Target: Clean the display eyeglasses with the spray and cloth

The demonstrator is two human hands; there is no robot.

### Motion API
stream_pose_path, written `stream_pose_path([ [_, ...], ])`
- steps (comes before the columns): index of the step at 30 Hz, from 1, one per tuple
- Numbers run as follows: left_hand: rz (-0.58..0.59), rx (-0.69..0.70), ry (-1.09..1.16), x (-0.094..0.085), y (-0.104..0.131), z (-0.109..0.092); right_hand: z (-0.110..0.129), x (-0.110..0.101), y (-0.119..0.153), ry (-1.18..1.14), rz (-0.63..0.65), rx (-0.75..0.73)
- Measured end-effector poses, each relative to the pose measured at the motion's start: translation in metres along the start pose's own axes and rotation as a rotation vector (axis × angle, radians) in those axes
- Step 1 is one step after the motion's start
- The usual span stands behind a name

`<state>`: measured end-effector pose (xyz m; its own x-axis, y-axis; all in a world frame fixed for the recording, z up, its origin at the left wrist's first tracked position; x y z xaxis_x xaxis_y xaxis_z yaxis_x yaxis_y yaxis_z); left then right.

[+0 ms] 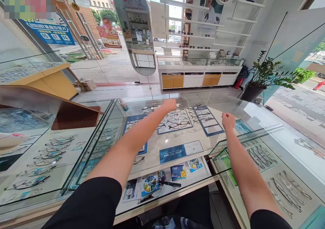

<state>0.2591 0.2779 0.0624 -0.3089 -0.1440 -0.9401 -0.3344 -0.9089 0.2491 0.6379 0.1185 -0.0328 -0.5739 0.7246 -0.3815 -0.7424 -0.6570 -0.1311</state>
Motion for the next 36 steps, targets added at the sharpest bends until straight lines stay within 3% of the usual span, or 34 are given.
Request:
stream_pose_path([
  [6,0.003,0.007,0.000,0.002,-0.006,0.001,0.000,0.000,0.000,-0.037,-0.007,0.013],
  [13,-0.032,-0.001,0.088,-0.007,0.007,0.004,-0.001,0.000,0.003,-0.073,0.003,0.057],
  [18,-0.150,-0.004,0.266,-0.034,0.027,0.022,0.003,-0.004,0.005,-0.101,-0.012,0.066],
  [22,-0.309,0.021,0.450,-0.062,0.063,0.054,0.019,-0.013,0.013,-0.142,-0.037,0.016],
  [25,-0.439,0.032,0.585,-0.074,0.100,0.079,0.051,-0.011,0.030,-0.192,-0.029,-0.122],
  [27,-0.570,0.061,0.778,-0.078,0.125,0.095,0.084,0.005,0.051,-0.239,0.041,-0.251],
  [33,-0.739,0.149,1.112,-0.075,0.187,0.118,0.221,0.079,0.143,-0.422,0.347,-0.604],
  [36,-0.818,0.188,1.237,-0.075,0.214,0.125,0.290,0.098,0.190,-0.513,0.490,-0.712],
])
Point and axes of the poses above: each hand's wrist, its own y-axis away from the middle knuckle, its own x-axis out of the palm, z = x × y, the point moved 5 cm from there along -y, towards the middle knuckle, and after that the axes turned 11 degrees about -y, right-handed, at the moved point
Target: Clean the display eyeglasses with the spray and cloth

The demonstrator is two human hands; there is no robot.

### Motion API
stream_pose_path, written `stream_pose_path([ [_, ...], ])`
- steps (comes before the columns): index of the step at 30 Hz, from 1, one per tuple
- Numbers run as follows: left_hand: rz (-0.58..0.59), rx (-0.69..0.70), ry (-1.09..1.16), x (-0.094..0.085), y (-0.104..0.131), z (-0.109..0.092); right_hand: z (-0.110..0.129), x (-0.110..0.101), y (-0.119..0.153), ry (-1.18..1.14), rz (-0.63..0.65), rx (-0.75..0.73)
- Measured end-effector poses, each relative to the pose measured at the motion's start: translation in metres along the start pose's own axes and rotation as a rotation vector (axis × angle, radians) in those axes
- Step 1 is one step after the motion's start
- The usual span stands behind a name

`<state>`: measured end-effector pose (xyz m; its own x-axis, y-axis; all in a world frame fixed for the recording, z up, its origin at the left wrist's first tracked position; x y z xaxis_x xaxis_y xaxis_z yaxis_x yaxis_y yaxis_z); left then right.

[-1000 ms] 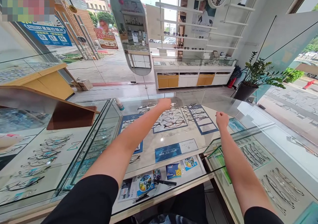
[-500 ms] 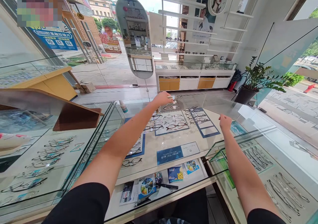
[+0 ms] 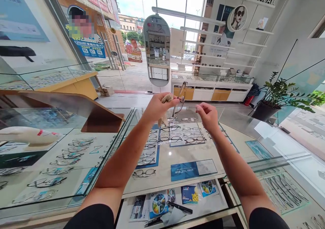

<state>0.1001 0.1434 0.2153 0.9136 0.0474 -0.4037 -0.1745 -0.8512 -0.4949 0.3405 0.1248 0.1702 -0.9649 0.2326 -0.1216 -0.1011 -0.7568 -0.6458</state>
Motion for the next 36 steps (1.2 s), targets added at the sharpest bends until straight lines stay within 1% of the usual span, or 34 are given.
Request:
stream_pose_path([
  [2,-0.057,0.012,0.057,-0.012,0.010,-0.006,0.036,0.030,-0.008,-0.174,0.154,-0.066],
  [4,-0.111,0.010,0.101,-0.021,0.018,-0.009,0.063,0.048,-0.009,-0.246,0.260,-0.097],
  [6,-0.159,0.004,0.130,-0.029,0.024,-0.009,0.077,0.057,-0.008,-0.245,0.310,-0.095],
  [9,-0.198,0.016,0.143,-0.035,0.028,-0.008,0.082,0.063,-0.005,-0.220,0.305,-0.118],
  [14,-0.149,0.012,0.156,-0.037,0.031,-0.009,0.079,0.069,0.000,-0.192,0.259,-0.162],
  [18,-0.098,0.005,0.181,-0.036,0.033,-0.013,0.082,0.067,0.003,-0.154,0.215,-0.176],
  [20,-0.094,0.013,0.178,-0.035,0.034,-0.015,0.083,0.064,0.003,-0.126,0.184,-0.176],
  [22,-0.115,0.022,0.149,-0.036,0.033,-0.015,0.082,0.062,0.001,-0.093,0.149,-0.173],
  [25,-0.160,0.028,0.087,-0.039,0.030,-0.014,0.080,0.057,-0.002,-0.023,0.057,-0.178],
  [28,-0.188,0.033,0.029,-0.044,0.028,-0.010,0.079,0.048,-0.005,0.062,-0.100,-0.188],
  [30,-0.182,0.040,-0.007,-0.045,0.027,-0.008,0.078,0.043,-0.006,0.085,-0.184,-0.189],
  [33,-0.161,0.052,-0.047,-0.044,0.027,-0.007,0.076,0.038,-0.010,0.057,-0.224,-0.189],
  [36,-0.149,0.050,-0.085,-0.041,0.027,-0.008,0.076,0.036,-0.011,0.089,-0.268,-0.248],
])
Point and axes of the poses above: each hand's wrist, its own y-axis away from the middle knuckle, its own x-axis out of the palm, z = x × y, the point moved 5 cm from there along -y, towards the middle knuckle, and after that the axes turned 11 degrees about -y, right-handed, at the moved point
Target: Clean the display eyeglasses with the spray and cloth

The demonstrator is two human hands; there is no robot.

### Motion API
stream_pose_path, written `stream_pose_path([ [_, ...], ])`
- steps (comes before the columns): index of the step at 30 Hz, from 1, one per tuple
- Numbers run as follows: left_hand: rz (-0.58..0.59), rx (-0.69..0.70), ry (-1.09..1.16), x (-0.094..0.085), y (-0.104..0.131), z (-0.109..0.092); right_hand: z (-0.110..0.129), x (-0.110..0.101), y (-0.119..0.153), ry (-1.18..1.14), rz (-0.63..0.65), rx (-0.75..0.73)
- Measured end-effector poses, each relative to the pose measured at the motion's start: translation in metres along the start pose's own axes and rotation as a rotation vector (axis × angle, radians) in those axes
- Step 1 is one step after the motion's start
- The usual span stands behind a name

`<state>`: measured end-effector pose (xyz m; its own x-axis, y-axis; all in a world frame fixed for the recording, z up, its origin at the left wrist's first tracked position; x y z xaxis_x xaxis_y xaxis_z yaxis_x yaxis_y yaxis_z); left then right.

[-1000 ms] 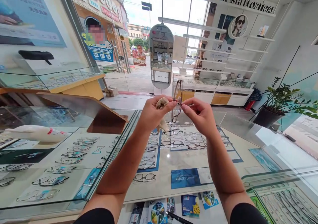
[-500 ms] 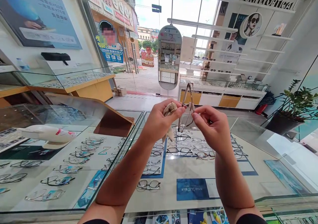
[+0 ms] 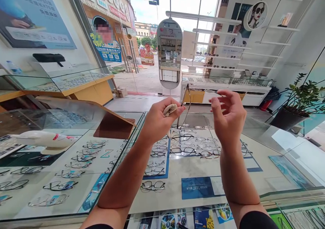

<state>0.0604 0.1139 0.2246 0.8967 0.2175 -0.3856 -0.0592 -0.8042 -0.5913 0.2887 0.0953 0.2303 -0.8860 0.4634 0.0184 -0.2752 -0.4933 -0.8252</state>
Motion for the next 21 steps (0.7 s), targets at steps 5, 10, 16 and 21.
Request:
stream_pose_path([
  [5,0.038,-0.001,0.009,0.007,0.002,-0.005,0.005,0.013,0.005,-0.020,0.083,-0.112],
  [10,0.049,-0.003,0.051,0.011,0.002,-0.009,0.003,0.022,0.011,-0.012,0.086,-0.135],
  [16,0.029,-0.001,0.076,0.015,0.002,-0.006,-0.002,0.019,0.009,-0.045,0.062,-0.119],
  [21,-0.026,-0.004,0.098,0.014,0.001,-0.004,-0.002,0.019,0.007,-0.063,0.074,-0.117],
])
Point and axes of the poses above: each hand's wrist, its own y-axis away from the middle knuckle, its own x-axis out of the palm, z = x × y, the point moved 5 cm from there along -y, towards the middle knuckle, and after that the axes turned 11 degrees about -y, right-handed, at the moved point
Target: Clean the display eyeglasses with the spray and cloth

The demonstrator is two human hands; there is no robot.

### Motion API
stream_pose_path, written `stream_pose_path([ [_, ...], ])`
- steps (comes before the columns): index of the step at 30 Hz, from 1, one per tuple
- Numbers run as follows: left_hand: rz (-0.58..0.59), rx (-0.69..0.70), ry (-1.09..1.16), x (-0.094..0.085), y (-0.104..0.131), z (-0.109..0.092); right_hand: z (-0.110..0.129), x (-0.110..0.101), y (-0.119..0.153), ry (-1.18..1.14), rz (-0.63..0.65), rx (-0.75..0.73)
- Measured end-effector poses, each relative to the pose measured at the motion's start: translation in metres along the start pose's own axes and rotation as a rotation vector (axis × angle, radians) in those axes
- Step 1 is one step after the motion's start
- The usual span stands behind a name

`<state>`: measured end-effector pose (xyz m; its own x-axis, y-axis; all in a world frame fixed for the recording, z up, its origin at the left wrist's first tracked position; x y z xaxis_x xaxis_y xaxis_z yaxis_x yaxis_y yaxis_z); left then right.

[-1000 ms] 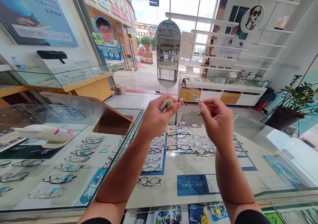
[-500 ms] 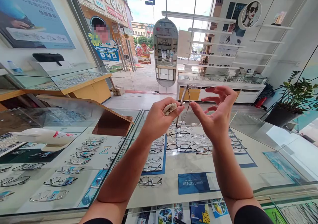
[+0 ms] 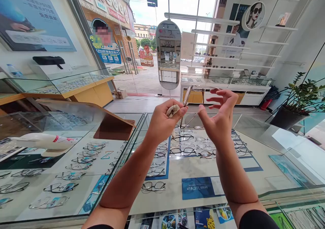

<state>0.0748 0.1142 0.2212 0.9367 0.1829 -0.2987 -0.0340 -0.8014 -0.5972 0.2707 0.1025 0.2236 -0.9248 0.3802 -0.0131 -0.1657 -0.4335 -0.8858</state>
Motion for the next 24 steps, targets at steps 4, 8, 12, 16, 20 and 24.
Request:
stream_pose_path([
  [4,-0.064,-0.008,0.037,-0.004,-0.002,0.004,-0.002,-0.001,-0.001,0.028,0.009,0.014],
  [8,-0.112,-0.030,0.104,-0.008,-0.003,0.012,-0.007,-0.003,-0.002,0.104,0.050,0.051],
  [12,-0.208,-0.025,0.136,-0.012,-0.004,0.018,-0.013,-0.001,-0.004,0.208,0.119,0.031],
  [16,-0.285,-0.001,0.183,-0.015,-0.004,0.020,-0.022,0.005,-0.002,0.268,0.209,0.073],
  [20,-0.313,0.031,0.216,-0.017,-0.004,0.019,-0.025,0.009,0.000,0.311,0.298,0.113],
  [24,-0.240,0.033,0.164,-0.012,-0.005,0.017,-0.010,0.012,0.000,0.260,0.290,0.023],
])
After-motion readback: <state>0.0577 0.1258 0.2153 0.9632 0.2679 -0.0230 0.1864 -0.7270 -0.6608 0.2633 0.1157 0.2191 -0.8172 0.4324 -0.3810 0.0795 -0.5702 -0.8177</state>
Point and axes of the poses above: each hand's wrist, its own y-axis away from the middle knuckle, its own x-axis out of the palm, z = x × y, the point moved 5 cm from there along -y, towards the middle knuckle, and after that the axes turned 11 degrees about -y, right-handed, at the moved point
